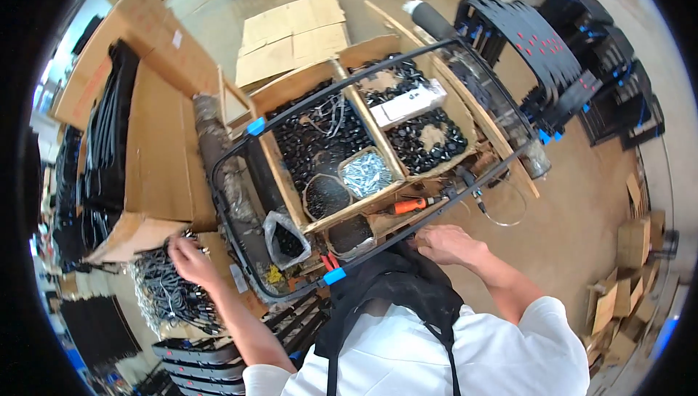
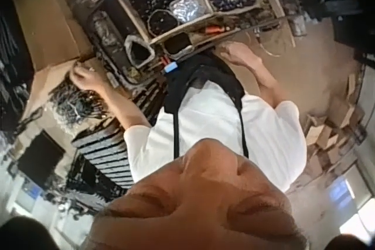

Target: Assembling various components of fitness equipment using an electric screwdriver and zip ties in a factory setting.

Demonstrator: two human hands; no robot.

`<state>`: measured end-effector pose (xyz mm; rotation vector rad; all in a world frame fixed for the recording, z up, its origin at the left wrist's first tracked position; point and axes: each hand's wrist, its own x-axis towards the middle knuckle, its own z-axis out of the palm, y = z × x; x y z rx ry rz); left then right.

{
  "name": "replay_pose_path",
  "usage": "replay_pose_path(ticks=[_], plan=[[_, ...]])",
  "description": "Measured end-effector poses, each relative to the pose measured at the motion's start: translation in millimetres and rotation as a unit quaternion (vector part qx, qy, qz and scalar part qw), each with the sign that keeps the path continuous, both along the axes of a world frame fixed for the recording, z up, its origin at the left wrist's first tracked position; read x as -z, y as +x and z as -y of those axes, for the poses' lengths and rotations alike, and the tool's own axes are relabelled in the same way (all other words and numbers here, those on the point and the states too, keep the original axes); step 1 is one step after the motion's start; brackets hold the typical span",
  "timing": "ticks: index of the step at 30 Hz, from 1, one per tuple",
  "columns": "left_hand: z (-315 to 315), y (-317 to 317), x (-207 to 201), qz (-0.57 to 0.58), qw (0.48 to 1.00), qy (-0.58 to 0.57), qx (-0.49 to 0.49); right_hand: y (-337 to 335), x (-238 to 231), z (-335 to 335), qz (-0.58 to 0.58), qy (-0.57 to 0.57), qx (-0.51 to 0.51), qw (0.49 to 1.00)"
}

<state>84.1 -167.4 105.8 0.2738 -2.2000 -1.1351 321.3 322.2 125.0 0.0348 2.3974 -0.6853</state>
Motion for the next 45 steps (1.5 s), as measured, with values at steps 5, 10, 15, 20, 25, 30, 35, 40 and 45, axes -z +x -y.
replay_pose_path(ticks=[5,10,15,20,25,30,35,40,45], plan=[[-138,43,52,0.153,0.956,0.024,0.247,27,12,-41,-0.004,-0.008,0.049,0.999],[-244,74,38,0.155,0.884,-0.095,0.431,17,34,-124,-0.156,-0.006,0.168,0.973],[-310,103,26,0.201,0.815,-0.139,0.525,-58,83,-209,-0.193,0.074,0.174,0.963],[-345,132,22,0.188,0.817,-0.157,0.521,-152,202,-244,-0.078,0.157,0.037,0.984],[-331,169,23,0.238,0.853,-0.155,0.437,-159,248,-265,-0.104,0.137,-0.108,0.979],[-306,216,33,0.282,0.902,-0.126,0.302,-160,220,-277,-0.139,0.103,-0.239,0.956],[-319,226,39,0.290,0.895,-0.134,0.311,-163,250,-292,-0.199,0.081,-0.254,0.943],[-341,209,37,0.295,0.885,-0.107,0.345,-163,238,-289,-0.264,0.012,-0.162,0.951],[-373,172,57,0.285,0.869,-0.004,0.403,-165,221,-281,-0.269,-0.003,-0.086,0.959]])
